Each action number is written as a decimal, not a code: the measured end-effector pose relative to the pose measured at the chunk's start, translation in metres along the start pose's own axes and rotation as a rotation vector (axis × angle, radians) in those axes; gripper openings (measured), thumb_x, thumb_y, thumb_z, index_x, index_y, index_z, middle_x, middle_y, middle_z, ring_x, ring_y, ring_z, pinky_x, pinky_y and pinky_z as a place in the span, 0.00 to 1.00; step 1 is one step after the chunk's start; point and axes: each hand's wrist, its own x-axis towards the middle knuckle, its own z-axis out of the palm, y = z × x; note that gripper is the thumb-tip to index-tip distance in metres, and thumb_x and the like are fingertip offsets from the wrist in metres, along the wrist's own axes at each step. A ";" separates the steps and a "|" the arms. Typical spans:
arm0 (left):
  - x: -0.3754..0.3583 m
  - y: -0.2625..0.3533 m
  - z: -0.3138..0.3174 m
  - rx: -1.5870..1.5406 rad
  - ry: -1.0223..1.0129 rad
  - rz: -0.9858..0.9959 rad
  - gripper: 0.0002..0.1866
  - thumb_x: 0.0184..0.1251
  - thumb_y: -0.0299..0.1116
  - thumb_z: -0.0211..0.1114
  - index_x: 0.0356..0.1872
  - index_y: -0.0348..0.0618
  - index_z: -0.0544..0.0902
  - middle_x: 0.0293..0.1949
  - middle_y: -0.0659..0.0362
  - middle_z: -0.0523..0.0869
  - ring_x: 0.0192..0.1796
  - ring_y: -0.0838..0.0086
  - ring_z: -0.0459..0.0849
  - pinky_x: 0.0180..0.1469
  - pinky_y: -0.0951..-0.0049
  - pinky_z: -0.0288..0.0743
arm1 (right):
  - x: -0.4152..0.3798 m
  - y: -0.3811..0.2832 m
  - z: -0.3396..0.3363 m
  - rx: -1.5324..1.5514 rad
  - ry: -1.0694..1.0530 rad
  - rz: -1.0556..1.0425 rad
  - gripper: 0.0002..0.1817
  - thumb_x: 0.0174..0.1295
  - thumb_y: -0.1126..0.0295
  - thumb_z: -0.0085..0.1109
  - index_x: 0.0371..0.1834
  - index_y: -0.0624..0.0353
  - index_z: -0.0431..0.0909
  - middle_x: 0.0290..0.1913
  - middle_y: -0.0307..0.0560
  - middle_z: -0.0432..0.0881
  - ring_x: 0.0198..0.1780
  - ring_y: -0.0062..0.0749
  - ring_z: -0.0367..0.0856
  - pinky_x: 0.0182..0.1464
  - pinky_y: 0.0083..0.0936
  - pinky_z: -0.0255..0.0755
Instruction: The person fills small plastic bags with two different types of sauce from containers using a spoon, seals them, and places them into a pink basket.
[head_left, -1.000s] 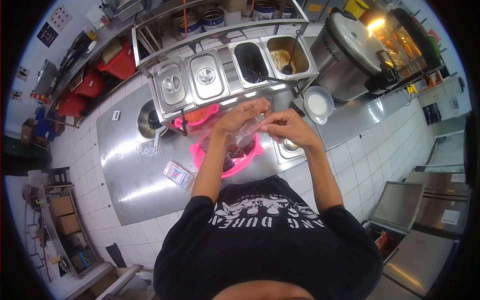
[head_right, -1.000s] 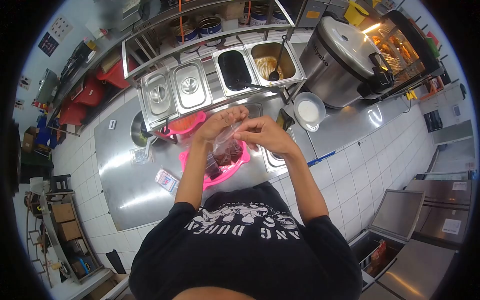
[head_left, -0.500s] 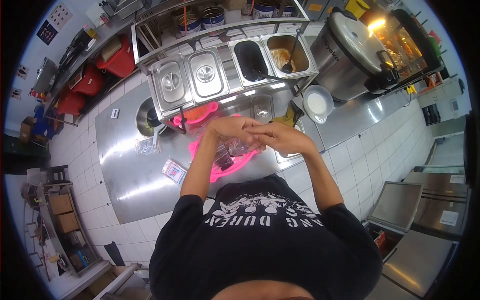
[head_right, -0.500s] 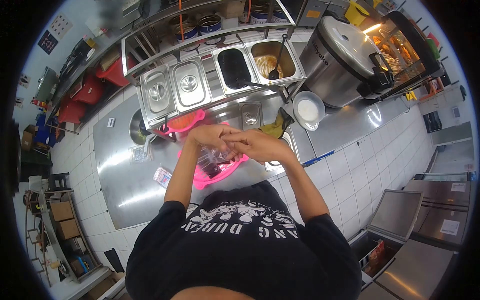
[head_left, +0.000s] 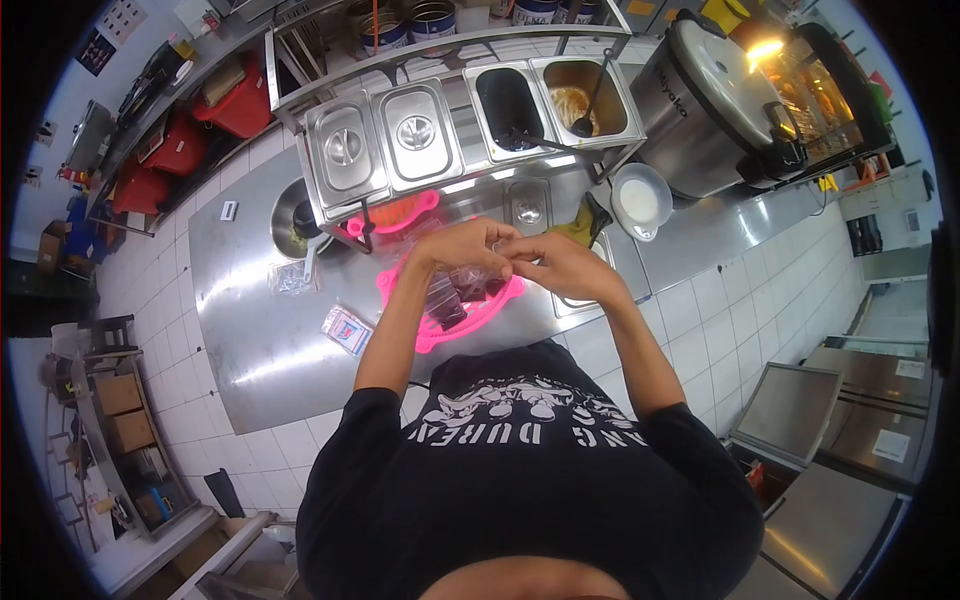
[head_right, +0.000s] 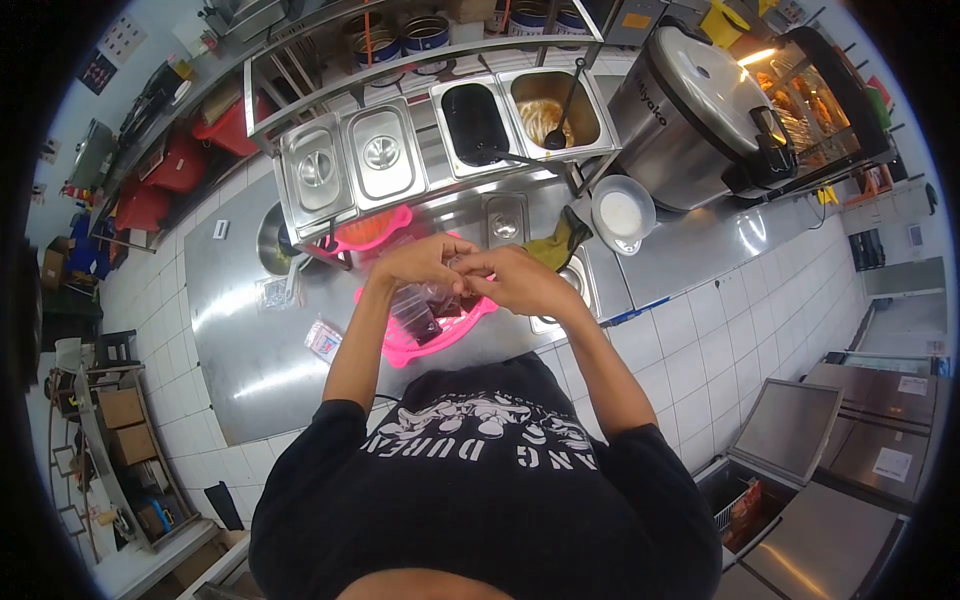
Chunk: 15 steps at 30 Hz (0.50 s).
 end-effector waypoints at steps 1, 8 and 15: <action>-0.002 0.001 0.000 0.016 0.003 -0.026 0.28 0.54 0.34 0.78 0.55 0.34 0.80 0.44 0.58 0.87 0.44 0.77 0.85 0.49 0.75 0.78 | 0.000 0.000 0.001 0.002 -0.001 0.001 0.18 0.66 0.69 0.57 0.60 0.54 0.80 0.37 0.51 0.87 0.36 0.32 0.84 0.43 0.27 0.74; -0.009 -0.007 -0.007 -0.151 -0.060 -0.092 0.25 0.58 0.29 0.75 0.56 0.33 0.80 0.46 0.58 0.87 0.48 0.77 0.84 0.56 0.75 0.76 | -0.002 -0.001 0.005 -0.019 0.062 -0.017 0.25 0.64 0.70 0.58 0.67 0.51 0.74 0.35 0.51 0.87 0.34 0.34 0.84 0.45 0.28 0.76; -0.010 -0.013 -0.012 -0.003 -0.002 -0.097 0.21 0.59 0.27 0.73 0.54 0.34 0.82 0.45 0.59 0.87 0.48 0.78 0.84 0.54 0.75 0.76 | -0.007 -0.011 0.001 -0.139 0.048 -0.024 0.26 0.63 0.70 0.61 0.66 0.53 0.75 0.41 0.54 0.88 0.39 0.42 0.87 0.49 0.31 0.75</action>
